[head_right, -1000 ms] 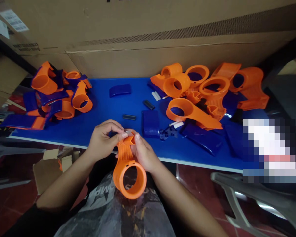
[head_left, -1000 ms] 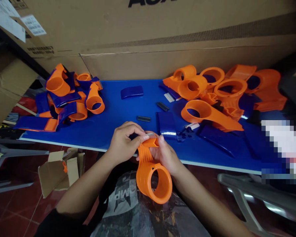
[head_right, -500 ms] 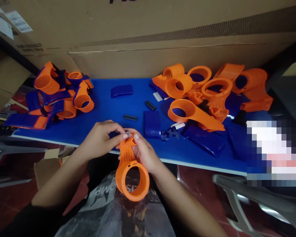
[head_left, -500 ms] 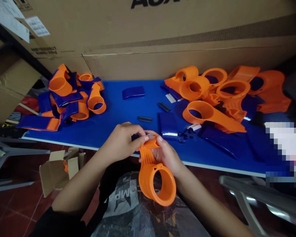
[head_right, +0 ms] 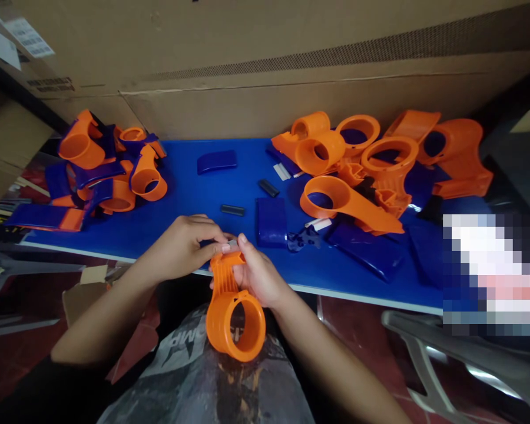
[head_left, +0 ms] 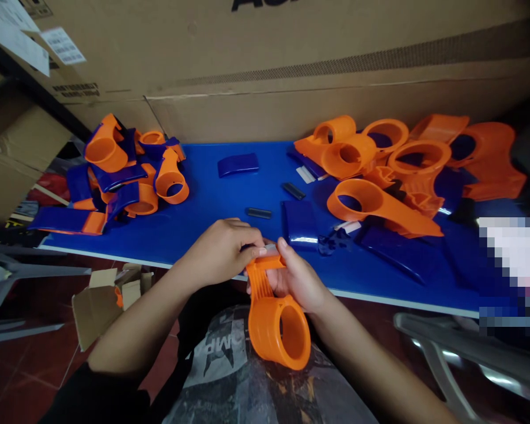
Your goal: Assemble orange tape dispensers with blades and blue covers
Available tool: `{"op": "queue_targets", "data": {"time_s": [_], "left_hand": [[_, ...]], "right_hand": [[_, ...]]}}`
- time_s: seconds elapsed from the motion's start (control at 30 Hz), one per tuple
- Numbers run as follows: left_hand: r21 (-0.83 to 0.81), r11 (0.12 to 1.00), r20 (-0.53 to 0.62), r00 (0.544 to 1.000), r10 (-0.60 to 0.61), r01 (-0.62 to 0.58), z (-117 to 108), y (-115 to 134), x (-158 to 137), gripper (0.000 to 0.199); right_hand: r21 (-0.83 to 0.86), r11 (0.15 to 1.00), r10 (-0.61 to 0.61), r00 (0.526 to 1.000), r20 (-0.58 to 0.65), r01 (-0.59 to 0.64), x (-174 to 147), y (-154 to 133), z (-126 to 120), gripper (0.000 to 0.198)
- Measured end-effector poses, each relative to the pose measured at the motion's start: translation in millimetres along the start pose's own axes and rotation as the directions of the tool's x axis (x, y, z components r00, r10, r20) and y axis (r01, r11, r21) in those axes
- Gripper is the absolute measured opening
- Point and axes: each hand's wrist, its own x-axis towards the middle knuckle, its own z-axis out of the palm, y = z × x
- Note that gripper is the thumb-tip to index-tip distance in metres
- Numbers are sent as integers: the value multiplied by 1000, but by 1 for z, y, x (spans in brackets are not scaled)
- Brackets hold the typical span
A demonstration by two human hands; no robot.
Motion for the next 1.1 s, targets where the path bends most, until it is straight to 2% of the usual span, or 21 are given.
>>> {"op": "queue_targets", "data": {"time_s": [0.13, 0.23, 0.33, 0.4, 0.43, 0.47, 0.53, 0.6, 0.63, 0.7, 0.77, 0.87, 0.9, 0.97, 1.1], "left_hand": [[70, 997, 21, 999, -30, 28, 4, 2, 3, 16], [67, 995, 1, 997, -77, 77, 3, 3, 4, 8], [63, 993, -141, 986, -93, 103, -1, -6, 11, 18], [130, 986, -235, 969, -73, 106, -3, -20, 22, 22], [181, 979, -235, 971, -50, 95, -2, -28, 29, 23], [232, 970, -190, 981, -24, 69, 0, -37, 37, 24], [287, 958, -15, 1000, 24, -19, 5, -54, 52, 32], [286, 954, 128, 991, 50, -85, 9, -65, 62, 38], [282, 955, 152, 987, 54, -96, 9, -67, 63, 39], [258, 963, 86, 995, 53, -73, 8, -66, 57, 42], [170, 985, -88, 995, 46, -30, 4, -57, 40, 40], [-147, 987, -356, 934, 0, -56, 2, -36, 2, 28], [-264, 960, -396, 918, -23, -90, 3, -28, -10, 29], [-399, 907, -419, 906, -52, -133, 9, -13, -29, 32], [-435, 886, -425, 904, -45, -161, 19, 2, -41, 34]], "right_hand": [[-43, 999, 8, 994, -110, -13, 0, -1, 2, 62], [-56, 998, -15, 984, -175, 5, 0, -2, 5, 58], [-47, 996, -87, 972, -219, 78, -1, -5, 9, 53], [-33, 992, -125, 970, -211, 120, -3, -7, 11, 53], [-26, 991, -131, 972, -197, 129, -3, -9, 12, 53], [-21, 991, -133, 974, -184, 132, -3, -10, 13, 54], [-12, 991, -131, 975, -177, 131, -3, -12, 13, 55], [-9, 992, -127, 975, -182, 128, -2, -12, 12, 56], [-11, 992, -129, 975, -180, 129, -2, -12, 12, 56], [-26, 990, -142, 976, -164, 140, -2, -11, 11, 57], [-46, 986, -166, 975, -147, 161, -2, -9, 11, 58], [-45, 983, -181, 975, -131, 176, -3, -7, 11, 57], [-36, 984, -180, 975, -129, 177, -3, -7, 12, 55], [-13, 985, -171, 977, -125, 171, -2, -6, 12, 52], [7, 987, -159, 981, -115, 161, 1, -4, 10, 46]]}}
